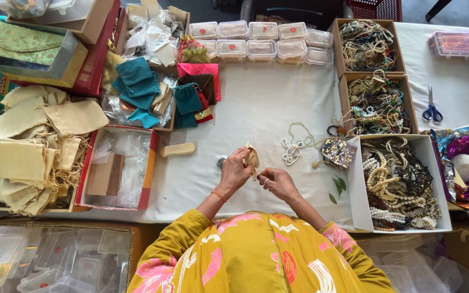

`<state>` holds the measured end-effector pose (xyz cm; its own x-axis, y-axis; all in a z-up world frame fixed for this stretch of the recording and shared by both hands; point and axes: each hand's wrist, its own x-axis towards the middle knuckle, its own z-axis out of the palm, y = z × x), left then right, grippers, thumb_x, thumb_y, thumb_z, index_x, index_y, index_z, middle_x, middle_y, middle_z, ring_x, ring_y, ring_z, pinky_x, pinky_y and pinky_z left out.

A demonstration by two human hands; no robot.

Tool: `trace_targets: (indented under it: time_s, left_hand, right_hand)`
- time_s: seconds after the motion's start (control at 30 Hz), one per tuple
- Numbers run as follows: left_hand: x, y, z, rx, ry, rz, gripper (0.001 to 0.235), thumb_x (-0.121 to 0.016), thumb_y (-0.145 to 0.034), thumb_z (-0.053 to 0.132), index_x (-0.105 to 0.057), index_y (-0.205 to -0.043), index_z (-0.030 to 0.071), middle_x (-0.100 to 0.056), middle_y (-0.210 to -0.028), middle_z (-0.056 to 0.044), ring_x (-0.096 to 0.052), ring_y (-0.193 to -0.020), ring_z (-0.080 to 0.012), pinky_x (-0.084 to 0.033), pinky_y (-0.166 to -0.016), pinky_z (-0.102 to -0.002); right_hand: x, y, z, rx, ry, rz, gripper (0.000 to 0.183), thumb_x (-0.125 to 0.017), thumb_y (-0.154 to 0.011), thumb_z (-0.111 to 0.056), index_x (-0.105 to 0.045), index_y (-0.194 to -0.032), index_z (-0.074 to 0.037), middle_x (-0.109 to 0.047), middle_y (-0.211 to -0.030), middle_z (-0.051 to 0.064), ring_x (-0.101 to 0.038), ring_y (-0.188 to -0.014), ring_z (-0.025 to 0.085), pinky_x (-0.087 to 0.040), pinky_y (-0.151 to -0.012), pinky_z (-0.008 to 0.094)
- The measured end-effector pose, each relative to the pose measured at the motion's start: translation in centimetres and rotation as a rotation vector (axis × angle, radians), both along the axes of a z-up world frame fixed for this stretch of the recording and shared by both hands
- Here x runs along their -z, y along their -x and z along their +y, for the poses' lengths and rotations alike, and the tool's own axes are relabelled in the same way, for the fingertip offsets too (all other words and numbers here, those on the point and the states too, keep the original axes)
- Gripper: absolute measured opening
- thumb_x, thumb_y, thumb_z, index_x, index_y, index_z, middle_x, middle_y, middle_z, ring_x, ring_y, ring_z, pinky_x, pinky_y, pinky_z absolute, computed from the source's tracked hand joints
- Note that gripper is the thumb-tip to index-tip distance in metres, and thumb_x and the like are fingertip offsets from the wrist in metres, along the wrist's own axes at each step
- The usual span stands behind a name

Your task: The person handles small costume jewelry pieces at a table, ties a drawstring on a teal fabric pouch, and places items into small clear plastic boxes, closing the lids. They open and close several containers while arranging the jewelry pieces.

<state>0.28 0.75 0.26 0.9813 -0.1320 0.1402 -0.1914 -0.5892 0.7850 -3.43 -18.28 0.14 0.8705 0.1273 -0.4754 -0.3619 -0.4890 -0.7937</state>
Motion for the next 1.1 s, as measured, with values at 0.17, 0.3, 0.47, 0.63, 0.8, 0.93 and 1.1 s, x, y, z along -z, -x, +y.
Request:
trace_targets:
  time_s: [0.17,0.3,0.47,0.63,0.8,0.93,1.1]
  left_hand:
    - [-1.3,0.5,-0.1,0.039,-0.039,0.020,0.049,-0.067,-0.074,0.005,-0.069,-0.123,0.002,-0.067,-0.132,-0.016,-0.070,-0.107,-0.0336,-0.058,-0.091,-0.041]
    - [-0.7,0.3,-0.1,0.023,-0.019,0.010,0.049,-0.068,-0.073,0.004,-0.069,-0.122,0.001,-0.066,-0.133,-0.017,-0.071,-0.107,-0.0337,-0.058,-0.093,-0.041]
    - [-1.1,0.5,0.3,0.006,0.008,0.030,0.049,-0.068,-0.074,0.004,-0.069,-0.123,0.001,-0.065,-0.135,-0.017,-0.071,-0.109,-0.0338,-0.058,-0.094,-0.040]
    - [-0.7,0.9,-0.2,0.054,-0.016,-0.019,0.052,-0.070,-0.072,0.004,-0.069,-0.124,0.001,-0.066,-0.133,-0.018,-0.070,-0.109,-0.0349,-0.057,-0.092,-0.041]
    - [-0.4,1.0,-0.4,0.069,0.001,0.030,0.049,-0.072,-0.076,0.007,-0.069,-0.124,0.002,-0.066,-0.133,-0.017,-0.072,-0.103,-0.0332,-0.059,-0.087,-0.039]
    - [-2.3,0.7,0.1,0.002,0.102,0.115,0.051,-0.071,-0.075,0.007,-0.067,-0.125,0.001,-0.066,-0.133,-0.014,-0.075,-0.090,-0.0281,-0.061,-0.083,-0.037]
    - [-2.2,0.3,-0.1,-0.072,0.547,0.470,0.054,-0.072,-0.079,0.010,-0.063,-0.132,0.005,-0.069,-0.128,-0.009,-0.078,-0.079,-0.0190,-0.065,-0.076,-0.036]
  right_hand:
    - [-2.9,-0.4,0.8,0.046,0.062,-0.048,0.023,-0.068,-0.093,-0.025,-0.074,-0.102,-0.005,-0.077,-0.085,0.003,-0.072,-0.072,0.010,-0.057,-0.070,0.028]
    - [-5.4,-0.4,1.6,-0.086,0.233,-0.052,0.025,-0.075,-0.084,-0.024,-0.075,-0.106,-0.012,-0.075,-0.093,-0.002,-0.068,-0.072,0.013,-0.054,-0.070,0.031]
    - [-2.7,-0.4,0.9,-0.078,0.006,-0.005,0.019,-0.070,-0.092,-0.021,-0.076,-0.102,-0.006,-0.078,-0.088,0.002,-0.069,-0.073,0.009,-0.056,-0.069,0.027]
    - [1.4,-1.8,-0.6,0.100,-0.341,0.025,0.020,-0.065,-0.102,-0.019,-0.069,-0.104,0.000,-0.074,-0.089,0.004,-0.068,-0.072,0.010,-0.056,-0.063,0.026]
    - [-3.7,-1.3,0.9,0.228,-0.214,-0.228,0.022,-0.062,-0.098,-0.019,-0.067,-0.116,-0.006,-0.075,-0.095,0.002,-0.069,-0.074,0.009,-0.058,-0.062,0.025]
    - [-5.0,0.2,2.0,0.159,0.028,-0.450,0.026,-0.069,-0.088,-0.012,-0.068,-0.113,-0.004,-0.072,-0.107,0.005,-0.074,-0.080,0.014,-0.061,-0.065,0.027]
    - [-5.1,0.8,2.7,0.000,0.148,-0.544,0.048,-0.082,-0.081,-0.016,-0.060,-0.121,0.001,-0.072,-0.108,0.010,-0.072,-0.095,0.022,-0.054,-0.074,0.034]
